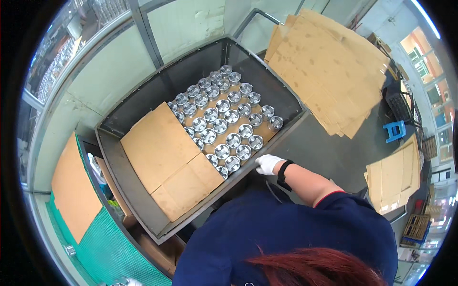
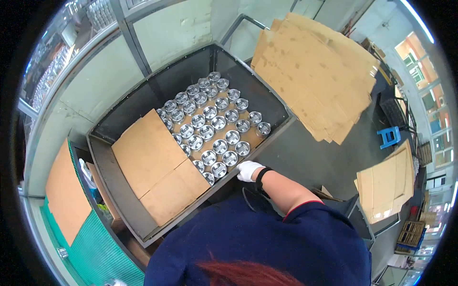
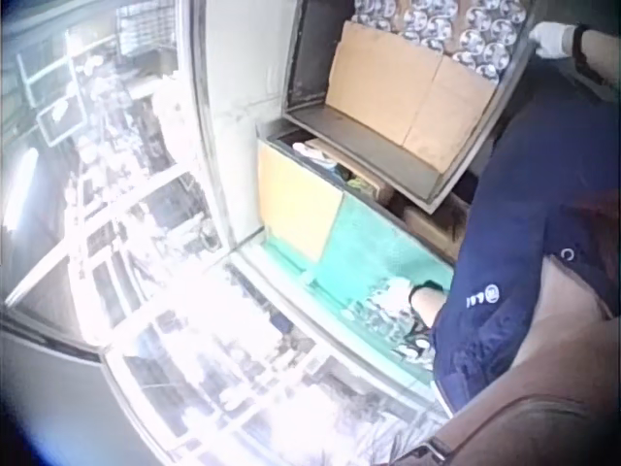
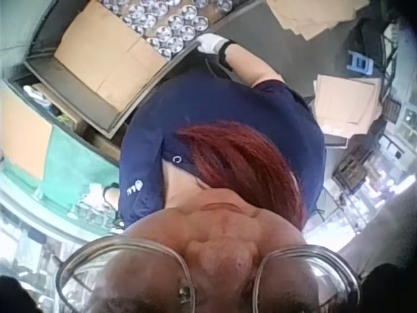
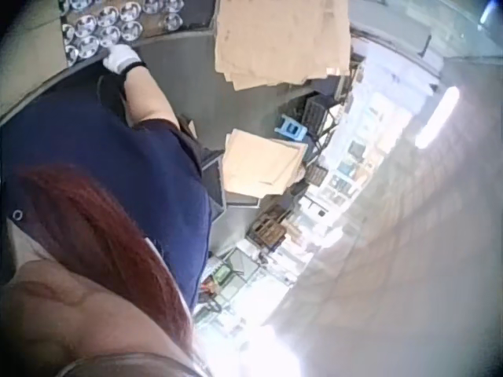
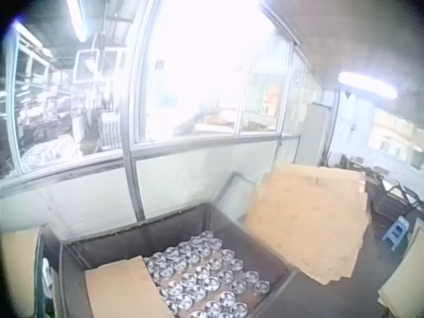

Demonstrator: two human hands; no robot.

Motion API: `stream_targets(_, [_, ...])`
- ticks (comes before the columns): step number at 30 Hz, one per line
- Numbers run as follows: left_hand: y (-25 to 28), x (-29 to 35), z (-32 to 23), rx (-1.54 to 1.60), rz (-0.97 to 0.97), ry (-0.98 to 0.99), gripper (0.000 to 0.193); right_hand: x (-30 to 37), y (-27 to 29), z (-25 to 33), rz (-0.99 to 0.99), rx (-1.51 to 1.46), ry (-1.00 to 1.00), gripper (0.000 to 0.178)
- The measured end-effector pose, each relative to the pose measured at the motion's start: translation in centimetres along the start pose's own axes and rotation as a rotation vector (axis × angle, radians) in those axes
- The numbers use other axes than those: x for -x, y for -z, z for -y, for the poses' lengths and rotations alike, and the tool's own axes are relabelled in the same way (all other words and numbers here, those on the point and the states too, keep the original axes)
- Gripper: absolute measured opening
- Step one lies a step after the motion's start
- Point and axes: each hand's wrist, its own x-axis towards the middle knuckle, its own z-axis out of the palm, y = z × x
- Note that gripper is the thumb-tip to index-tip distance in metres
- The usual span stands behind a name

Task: The person assembles small round metal parts by placing them onto a jig with vertical pins, then transfers the assembled parts into a cardboard box. They also handle cardboard sheets to cover the parts in the box.

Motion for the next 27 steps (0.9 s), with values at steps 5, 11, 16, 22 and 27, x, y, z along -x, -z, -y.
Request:
stream_targets(5, [3.5,-1.7,7.2,0.002,-0.121,-0.229,0.046,3.0,-1.0,3.2,0.061,0.031,0.002,0.037])
stream_targets(11, [-0.6,-3.2,10.5,0.126,-0.057,-0.323,0.041,3.9,-1.5,1.7,-0.042,0.100,-0.219,0.041])
stream_targets(16, [-1.8,-4.4,8.2,0.196,0.115,-0.348,0.040,6.1,-2.8,0.5,0.016,0.092,-0.308,0.042])
stream_targets(22, [-0.7,-4.7,7.3,0.299,0.285,-0.320,0.038,4.2,-2.6,4.2,-0.040,0.044,-0.164,0.041])
stream_targets(27, [2.0,-3.8,6.2,0.540,0.550,-0.257,0.036,2.9,-1.9,8.2,-0.042,0.087,-0.021,0.037])
